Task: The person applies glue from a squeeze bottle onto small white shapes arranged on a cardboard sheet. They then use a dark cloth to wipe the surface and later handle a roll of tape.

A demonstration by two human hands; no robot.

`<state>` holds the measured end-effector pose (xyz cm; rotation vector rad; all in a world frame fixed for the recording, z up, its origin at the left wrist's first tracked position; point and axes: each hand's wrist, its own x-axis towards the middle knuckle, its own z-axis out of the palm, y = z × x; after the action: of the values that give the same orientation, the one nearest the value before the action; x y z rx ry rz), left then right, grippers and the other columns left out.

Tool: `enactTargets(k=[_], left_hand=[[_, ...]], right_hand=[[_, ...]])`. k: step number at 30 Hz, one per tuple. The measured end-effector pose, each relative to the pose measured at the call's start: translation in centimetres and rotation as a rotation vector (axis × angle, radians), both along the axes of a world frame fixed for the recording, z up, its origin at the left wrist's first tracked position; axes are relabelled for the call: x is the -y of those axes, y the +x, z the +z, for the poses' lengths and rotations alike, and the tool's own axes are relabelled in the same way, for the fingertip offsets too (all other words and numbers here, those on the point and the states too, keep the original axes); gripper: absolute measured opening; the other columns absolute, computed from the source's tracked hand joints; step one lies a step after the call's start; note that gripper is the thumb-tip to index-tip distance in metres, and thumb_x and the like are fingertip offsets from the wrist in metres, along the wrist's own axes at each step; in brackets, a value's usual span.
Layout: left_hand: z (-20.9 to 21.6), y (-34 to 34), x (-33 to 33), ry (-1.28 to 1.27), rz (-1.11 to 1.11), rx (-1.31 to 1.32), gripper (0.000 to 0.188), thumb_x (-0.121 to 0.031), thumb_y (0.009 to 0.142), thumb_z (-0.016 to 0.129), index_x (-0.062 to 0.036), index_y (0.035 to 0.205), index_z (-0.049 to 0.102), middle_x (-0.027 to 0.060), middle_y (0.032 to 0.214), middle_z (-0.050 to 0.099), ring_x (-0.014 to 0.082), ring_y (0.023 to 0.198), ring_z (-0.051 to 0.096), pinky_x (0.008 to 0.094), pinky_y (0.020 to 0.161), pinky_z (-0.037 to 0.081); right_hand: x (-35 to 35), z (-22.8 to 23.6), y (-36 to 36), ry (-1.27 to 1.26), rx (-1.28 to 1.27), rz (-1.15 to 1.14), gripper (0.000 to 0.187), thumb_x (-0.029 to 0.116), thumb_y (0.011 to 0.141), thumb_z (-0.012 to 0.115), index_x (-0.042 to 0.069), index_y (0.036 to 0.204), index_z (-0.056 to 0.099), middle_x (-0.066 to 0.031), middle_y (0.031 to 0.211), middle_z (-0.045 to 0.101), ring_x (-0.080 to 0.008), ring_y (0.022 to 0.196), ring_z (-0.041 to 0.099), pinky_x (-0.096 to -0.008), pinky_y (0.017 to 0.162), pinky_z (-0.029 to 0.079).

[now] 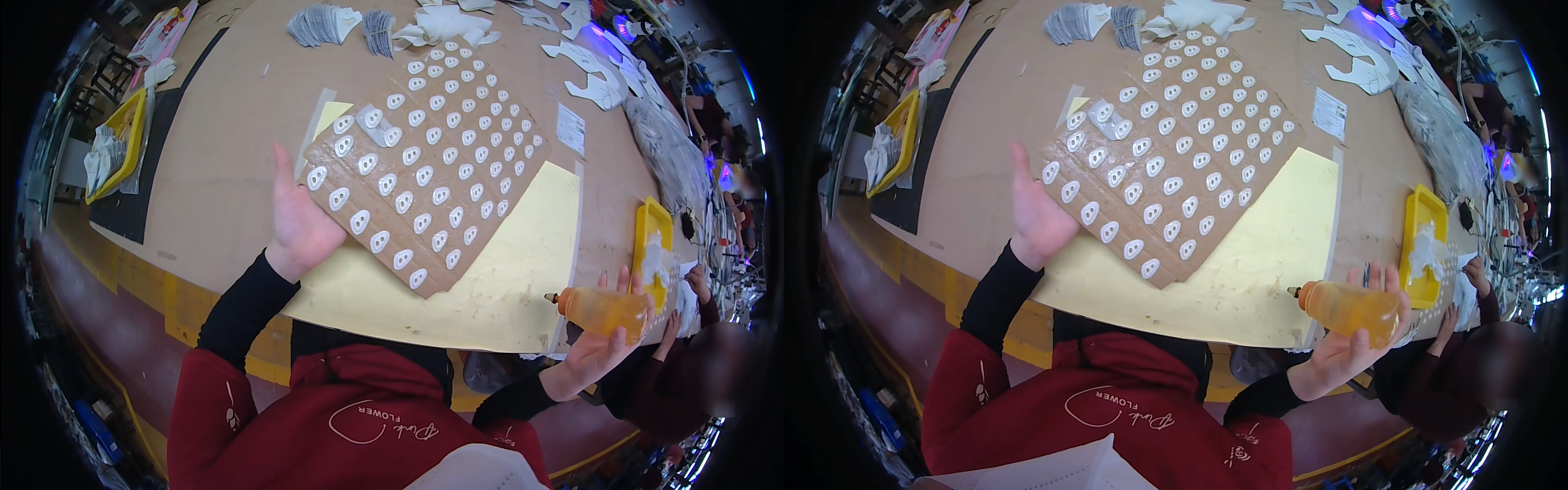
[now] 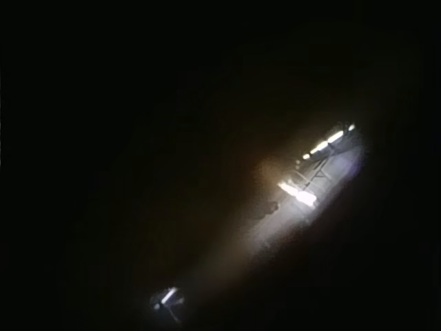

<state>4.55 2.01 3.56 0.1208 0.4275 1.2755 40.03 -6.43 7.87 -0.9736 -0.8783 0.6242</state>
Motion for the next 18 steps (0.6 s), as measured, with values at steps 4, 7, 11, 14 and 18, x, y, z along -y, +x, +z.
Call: enactTargets(k=[4,7,11,14,18], left_hand=[[-0.3,-0.1,-0.1,0.006,-0.025,0.034,0.090,-0.073,0.086,0.032,-0.0071,0.146,0.021,0.0142,0.149,0.027,0.0319,0.138,0.026,0.0495,0.112,0.020],[0.1,0.1,0.0,-0.008,-0.034,0.038,0.089,-0.072,0.087,0.031,-0.0073,0.146,0.021,0.0143,0.149,0.027,0.0319,0.138,0.026,0.0493,0.112,0.021],[0.0,-0.1,0.0,-0.003,-0.036,0.030,0.087,-0.071,0.088,0.030,-0.0075,0.146,0.021,0.0142,0.149,0.027,0.0318,0.137,0.026,0.0494,0.112,0.021],[0.1,0.1,0.1,0.009,-0.033,0.014,0.084,-0.069,0.089,0.029,-0.0075,0.146,0.021,0.0140,0.149,0.028,0.0316,0.137,0.027,0.0496,0.112,0.022],[0.0,-0.1,0.1,0.021,-0.034,0.014,0.082,-0.067,0.091,0.028,-0.0075,0.146,0.021,0.0138,0.148,0.029,0.0312,0.137,0.028,0.0497,0.111,0.023]], right_hand=[[0.0,0.0,-2.2,0.132,-0.358,0.216,0.095,0.028,0.068,0.081,0.011,0.142,0.025,-0.0159,0.108,0.050,-0.0253,0.100,0.052,-0.0405,0.087,0.046],[0.0,-0.4,-3.4,-0.014,-0.041,0.140,0.099,0.029,0.064,0.085,0.011,0.141,0.025,-0.0112,0.099,0.047,-0.0200,0.091,0.050,-0.0366,0.080,0.045],[-0.2,-0.7,-3.8,-0.039,0.008,0.266,0.094,0.029,0.059,0.089,0.011,0.133,0.033,-0.0073,0.092,0.047,-0.0196,0.085,0.050,-0.0362,0.077,0.044],[-0.3,-1.9,-3.2,0.068,0.315,0.113,0.083,0.030,0.060,0.089,0.009,0.121,0.037,-0.0096,0.092,0.052,-0.0228,0.086,0.053,-0.0369,0.076,0.046],[-0.4,-2.2,-4.2,0.153,0.181,0.457,0.076,0.028,0.062,0.089,0.010,0.115,0.038,-0.0155,0.094,0.058,-0.0280,0.089,0.058,-0.0393,0.076,0.049]])
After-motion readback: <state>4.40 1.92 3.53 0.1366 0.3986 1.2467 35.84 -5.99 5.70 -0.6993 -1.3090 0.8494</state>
